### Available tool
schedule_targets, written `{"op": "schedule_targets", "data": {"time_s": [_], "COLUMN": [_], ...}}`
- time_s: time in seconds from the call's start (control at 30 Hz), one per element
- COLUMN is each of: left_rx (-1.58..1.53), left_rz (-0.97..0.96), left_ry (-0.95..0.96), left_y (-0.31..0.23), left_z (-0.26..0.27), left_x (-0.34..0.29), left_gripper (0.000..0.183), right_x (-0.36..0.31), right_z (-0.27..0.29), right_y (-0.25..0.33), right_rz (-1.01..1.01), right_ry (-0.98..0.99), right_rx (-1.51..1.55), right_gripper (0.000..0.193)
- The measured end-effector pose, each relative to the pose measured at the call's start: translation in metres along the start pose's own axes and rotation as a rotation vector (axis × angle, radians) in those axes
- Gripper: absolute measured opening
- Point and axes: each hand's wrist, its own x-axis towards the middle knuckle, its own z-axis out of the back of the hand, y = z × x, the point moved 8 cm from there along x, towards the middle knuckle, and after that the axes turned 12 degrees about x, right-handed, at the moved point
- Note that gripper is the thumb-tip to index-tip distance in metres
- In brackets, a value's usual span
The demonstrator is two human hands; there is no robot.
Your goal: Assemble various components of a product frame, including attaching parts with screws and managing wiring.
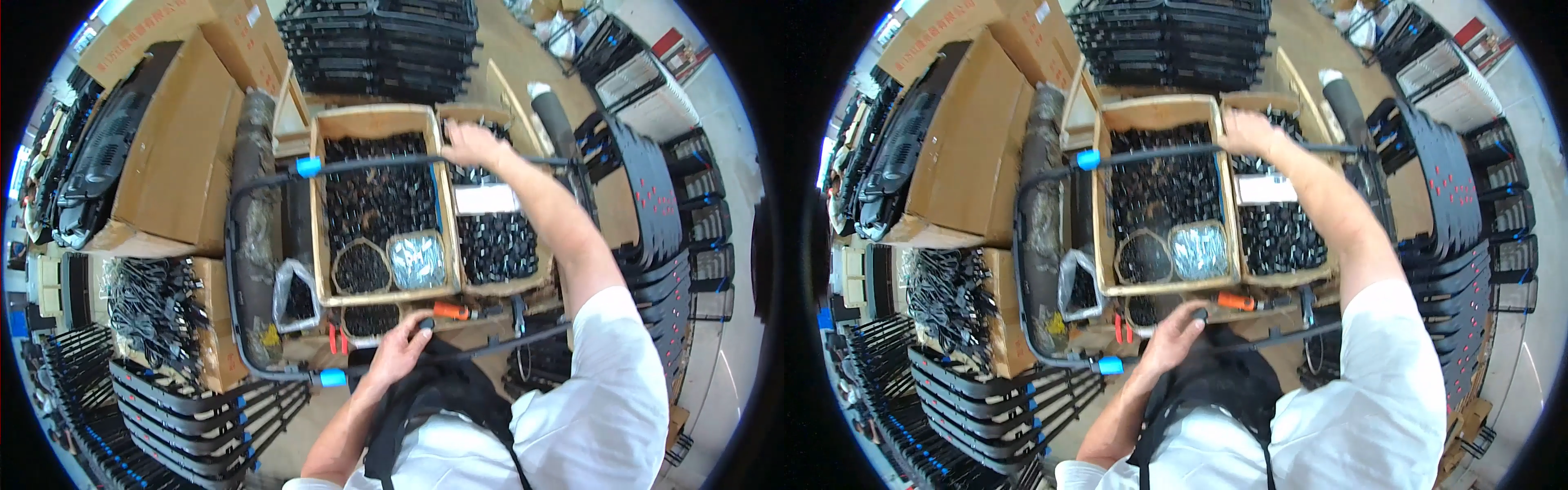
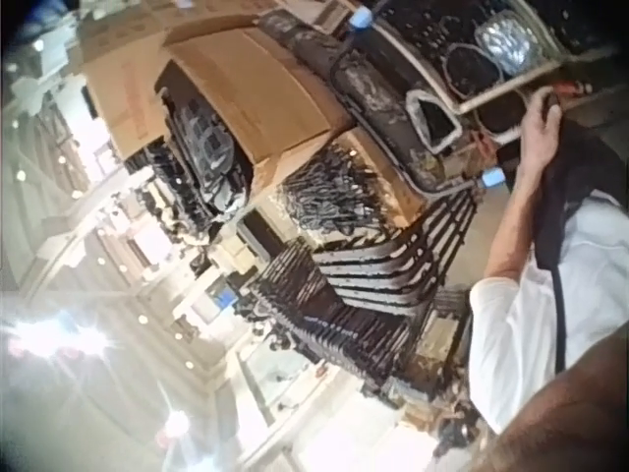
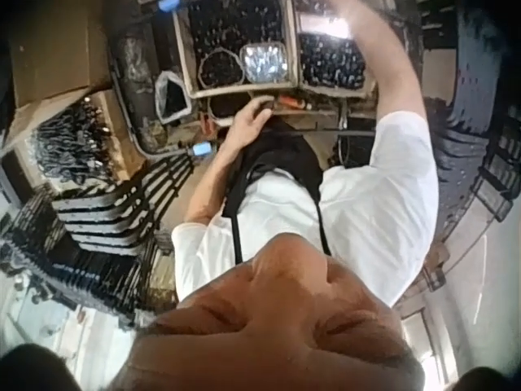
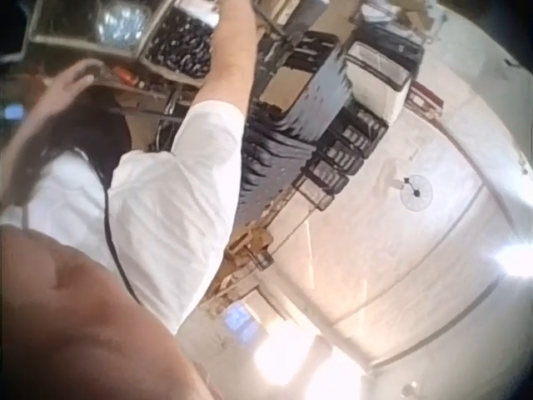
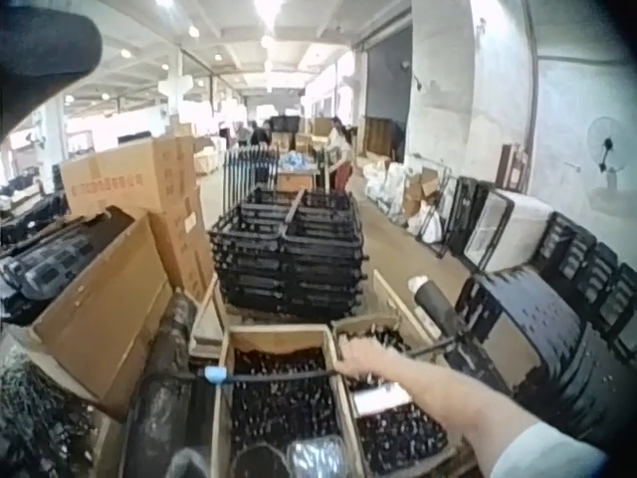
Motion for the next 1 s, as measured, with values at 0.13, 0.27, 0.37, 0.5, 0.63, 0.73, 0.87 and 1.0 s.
{"op": "schedule_targets", "data": {"time_s": [0.13, 0.27, 0.37, 0.5, 0.63, 0.73, 0.87, 1.0], "left_rx": [-0.017, -0.01, 0.01, 0.208, 0.318, 0.318, 0.287, 0.294], "left_rz": [0.083, 0.124, 0.071, -0.077, -0.2, -0.325, -0.271, -0.202], "left_ry": [0.025, 0.131, 0.14, 0.181, 0.131, 0.131, 0.126, 0.076], "left_y": [-0.007, -0.018, -0.025, -0.036, -0.042, -0.057, -0.055, -0.047], "left_z": [-0.023, -0.06, -0.087, -0.108, -0.108, -0.115, -0.119, -0.119], "left_x": [-0.018, -0.023, -0.024, -0.025, -0.034, -0.031, -0.031, -0.032], "left_gripper": [0.038, 0.038, 0.037, 0.037, 0.038, 0.035, 0.036, 0.034], "right_x": [0.004, 0.008, 0.019, 0.023, 0.012, 0.021, 0.01, -0.001], "right_z": [0.007, 0.008, -0.011, -0.014, -0.008, -0.013, -0.003, 0.017], "right_y": [0.01, 0.008, -0.006, -0.014, 0.009, -0.017, -0.011, 0.019], "right_rz": [0.043, -0.004, -0.004, 0.018, 0.088, 0.062, 0.213, 0.133], "right_ry": [0.069, -0.015, -0.018, -0.147, -0.044, 0.082, 0.124, 0.149], "right_rx": [-0.076, -0.109, -0.074, 0.131, 0.163, 0.155, 0.174, -0.049], "right_gripper": [0.053, 0.045, 0.041, 0.034, 0.039, 0.037, 0.032, 0.044]}}
